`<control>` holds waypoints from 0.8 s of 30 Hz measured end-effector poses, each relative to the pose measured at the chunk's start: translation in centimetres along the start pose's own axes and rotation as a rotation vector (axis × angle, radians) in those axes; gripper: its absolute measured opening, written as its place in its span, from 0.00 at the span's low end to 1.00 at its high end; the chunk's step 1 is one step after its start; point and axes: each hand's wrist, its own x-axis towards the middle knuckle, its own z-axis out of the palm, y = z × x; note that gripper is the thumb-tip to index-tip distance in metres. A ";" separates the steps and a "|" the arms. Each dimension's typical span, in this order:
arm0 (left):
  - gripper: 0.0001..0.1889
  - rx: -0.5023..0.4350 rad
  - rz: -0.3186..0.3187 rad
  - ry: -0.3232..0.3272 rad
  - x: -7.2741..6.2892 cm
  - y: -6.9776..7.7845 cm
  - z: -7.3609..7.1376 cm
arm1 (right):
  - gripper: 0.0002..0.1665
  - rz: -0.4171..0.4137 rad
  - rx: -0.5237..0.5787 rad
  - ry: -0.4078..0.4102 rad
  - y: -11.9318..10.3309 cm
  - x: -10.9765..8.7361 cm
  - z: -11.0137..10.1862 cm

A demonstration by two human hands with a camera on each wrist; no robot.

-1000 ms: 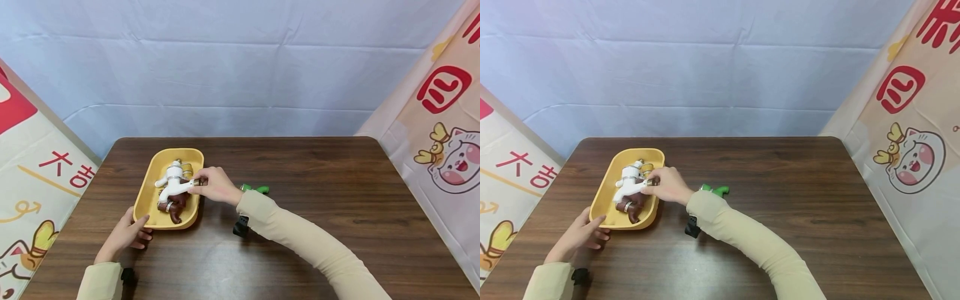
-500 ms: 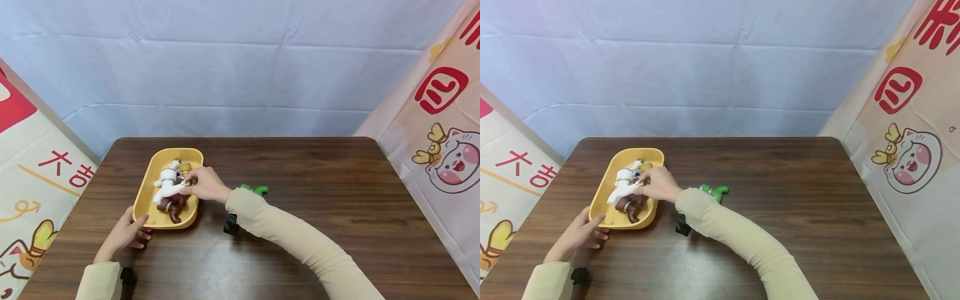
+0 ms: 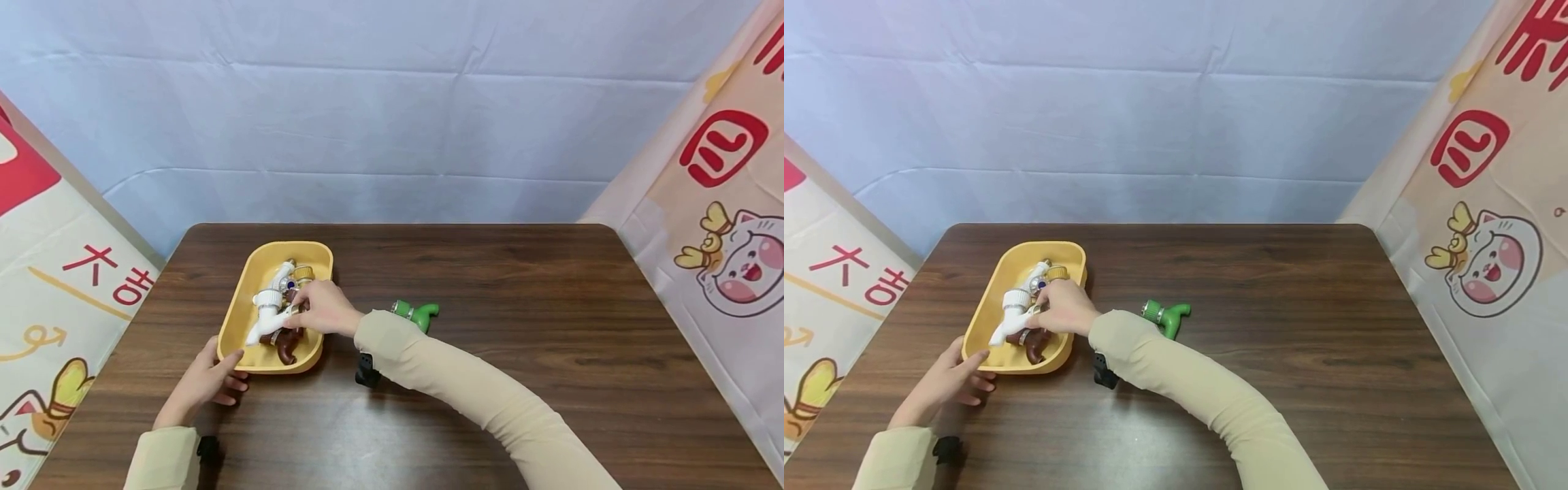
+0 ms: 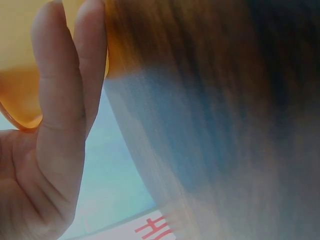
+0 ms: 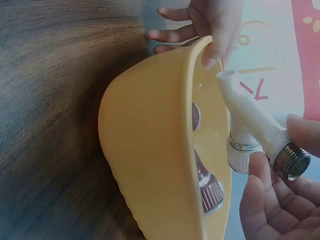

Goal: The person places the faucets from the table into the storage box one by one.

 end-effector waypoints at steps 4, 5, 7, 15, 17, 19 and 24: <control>0.28 -0.002 -0.016 -0.004 -0.2 -0.1 0.1 | 0.13 0.005 -0.013 -0.026 -0.4 -0.1 0.7; 0.28 -0.001 -0.018 -0.005 -0.3 -0.1 0.1 | 0.13 0.009 -0.015 -0.030 -0.5 -0.1 0.8; 0.27 0.000 -0.021 -0.005 -0.3 -0.1 0.1 | 0.13 0.021 -0.016 -0.033 -0.7 0.0 1.1; 0.28 0.006 -0.005 -0.005 -0.2 0.2 0.0 | 0.13 0.078 -0.032 -0.026 -1.1 0.7 1.1; 0.28 0.006 -0.002 -0.005 -0.2 0.2 0.0 | 0.12 0.088 -0.029 -0.027 -1.1 0.9 1.0; 0.29 0.001 -0.001 -0.003 -0.2 0.3 0.0 | 0.12 0.090 -0.037 -0.033 -1.2 1.0 1.0; 0.31 -0.008 -0.002 0.002 -0.2 0.4 0.1 | 0.13 0.077 -0.067 -0.039 -1.3 1.2 1.3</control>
